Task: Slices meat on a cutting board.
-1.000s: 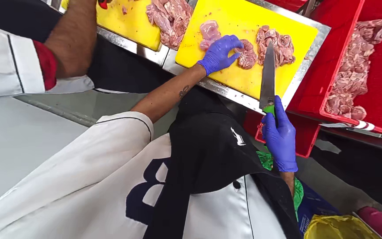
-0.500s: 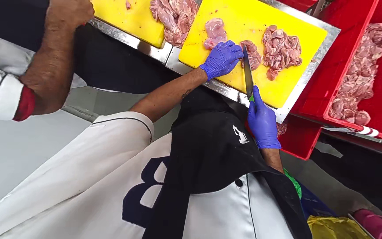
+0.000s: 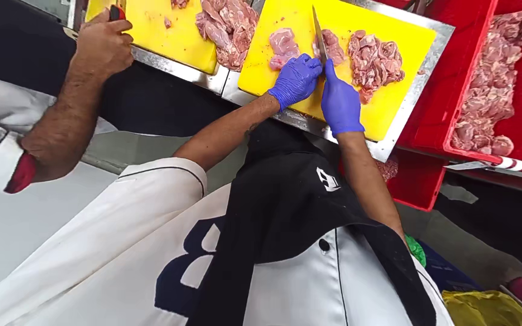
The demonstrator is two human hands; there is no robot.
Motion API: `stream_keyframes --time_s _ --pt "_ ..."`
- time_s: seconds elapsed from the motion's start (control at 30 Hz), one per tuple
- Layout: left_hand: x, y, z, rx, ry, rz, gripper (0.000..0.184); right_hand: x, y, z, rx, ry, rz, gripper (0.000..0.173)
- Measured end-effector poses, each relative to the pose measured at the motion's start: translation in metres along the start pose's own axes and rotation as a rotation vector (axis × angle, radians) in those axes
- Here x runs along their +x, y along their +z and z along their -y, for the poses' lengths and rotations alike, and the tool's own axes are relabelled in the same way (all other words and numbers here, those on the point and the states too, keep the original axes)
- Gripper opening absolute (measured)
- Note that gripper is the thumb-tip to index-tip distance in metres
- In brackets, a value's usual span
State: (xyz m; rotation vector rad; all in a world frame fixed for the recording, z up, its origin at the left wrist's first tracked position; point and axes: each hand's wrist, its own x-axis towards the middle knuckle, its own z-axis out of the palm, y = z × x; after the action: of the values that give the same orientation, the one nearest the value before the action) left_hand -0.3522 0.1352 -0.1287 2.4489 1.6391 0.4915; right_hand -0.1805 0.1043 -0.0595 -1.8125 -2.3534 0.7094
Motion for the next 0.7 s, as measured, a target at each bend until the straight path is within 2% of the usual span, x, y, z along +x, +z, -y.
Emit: stream_keyframes --time_s 0.1,0.2,0.3,0.37,0.53,0.7 --pt "-0.002 -0.006 0.005 -0.08 -0.055 0.017 0.028 -0.003 0.002 -0.004 0.029 -0.003 -0.001 0.053" --pt "0.018 -0.017 0.009 -0.279 -0.292 -0.04 0.029 -0.024 -0.003 -0.02 0.049 0.017 0.044 0.052" --pt "0.043 -0.017 0.016 -0.202 -0.407 0.022 0.028 -0.014 -0.001 -0.022 0.02 0.021 0.055 0.053" --pt "0.048 -0.015 0.015 -0.129 -0.399 0.1 0.026 -0.011 0.0 -0.022 0.009 0.017 0.055 0.052" --pt "0.048 -0.014 0.011 -0.089 -0.382 0.141 0.026 -0.017 -0.006 -0.019 0.039 0.004 0.068 0.052" --pt "0.051 -0.015 0.012 -0.07 -0.347 0.182 0.027 0.047 0.001 0.001 -0.01 -0.001 0.045 0.055"
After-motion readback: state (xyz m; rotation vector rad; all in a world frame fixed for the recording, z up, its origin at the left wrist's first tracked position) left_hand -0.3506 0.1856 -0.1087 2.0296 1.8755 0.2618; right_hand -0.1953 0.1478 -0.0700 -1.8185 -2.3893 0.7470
